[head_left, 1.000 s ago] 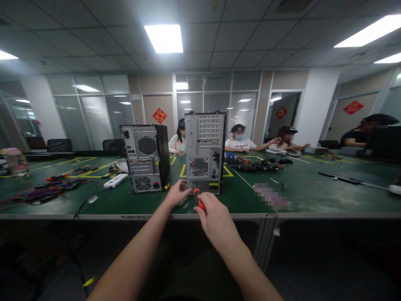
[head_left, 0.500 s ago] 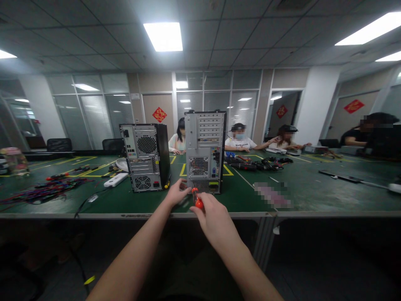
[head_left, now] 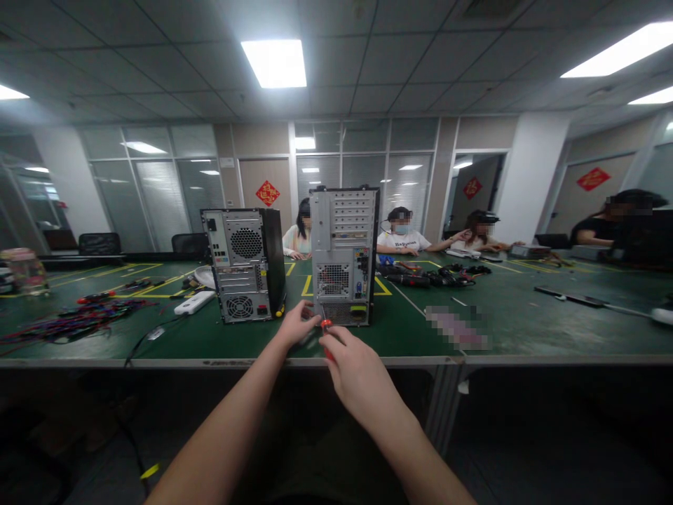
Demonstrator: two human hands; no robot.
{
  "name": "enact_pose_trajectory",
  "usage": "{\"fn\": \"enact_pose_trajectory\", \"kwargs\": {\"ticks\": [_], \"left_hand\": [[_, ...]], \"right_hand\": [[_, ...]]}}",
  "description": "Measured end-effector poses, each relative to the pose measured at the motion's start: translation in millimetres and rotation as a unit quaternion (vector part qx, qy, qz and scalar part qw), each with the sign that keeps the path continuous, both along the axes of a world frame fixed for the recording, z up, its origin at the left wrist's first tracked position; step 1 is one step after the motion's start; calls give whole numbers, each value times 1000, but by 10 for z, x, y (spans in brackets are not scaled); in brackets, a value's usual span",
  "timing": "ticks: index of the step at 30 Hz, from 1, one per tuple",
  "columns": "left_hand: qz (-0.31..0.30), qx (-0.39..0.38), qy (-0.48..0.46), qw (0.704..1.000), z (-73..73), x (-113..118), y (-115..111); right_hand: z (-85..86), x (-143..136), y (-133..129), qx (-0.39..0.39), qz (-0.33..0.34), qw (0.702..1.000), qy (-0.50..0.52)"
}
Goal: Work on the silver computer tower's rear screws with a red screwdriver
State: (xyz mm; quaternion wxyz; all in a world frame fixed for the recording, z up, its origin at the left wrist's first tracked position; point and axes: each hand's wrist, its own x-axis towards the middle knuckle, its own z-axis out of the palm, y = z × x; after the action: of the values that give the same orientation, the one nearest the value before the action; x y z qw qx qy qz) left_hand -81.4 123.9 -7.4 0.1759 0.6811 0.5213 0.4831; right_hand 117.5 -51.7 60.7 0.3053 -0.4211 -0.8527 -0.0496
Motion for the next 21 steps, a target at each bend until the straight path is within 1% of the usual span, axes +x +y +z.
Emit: {"fn": "enact_pose_trajectory", "kwargs": {"ticks": [3,5,7,9,13,15,18,21], "left_hand": [[-3,4,-4,1000,-2,-4,-3],[-6,4,-6,1000,-6,-9,0],[-5,2,-5,1000,-11,-12,5],[-5,0,-6,1000,-13,-13,8],[-9,-1,-4,1000,-11,-10,6],[-7,0,0,1000,-10,-11,4],[-5,0,-1,1000,-10,-15,4],[-5,-5,-5,1000,-15,-21,11]], "right_hand": [[21,-33,5,-34,-35,997,55],[29,-44,16,-36,-55,995,78],[27,-38,25,-31,-58,994,85],[16,-17,28,-16,-45,997,67],[-4,29,22,29,-23,999,-18],[-2,30,21,31,-20,999,-22],[8,-1,35,-1,-39,998,40],[14,-35,72,-22,-82,991,104]]}}
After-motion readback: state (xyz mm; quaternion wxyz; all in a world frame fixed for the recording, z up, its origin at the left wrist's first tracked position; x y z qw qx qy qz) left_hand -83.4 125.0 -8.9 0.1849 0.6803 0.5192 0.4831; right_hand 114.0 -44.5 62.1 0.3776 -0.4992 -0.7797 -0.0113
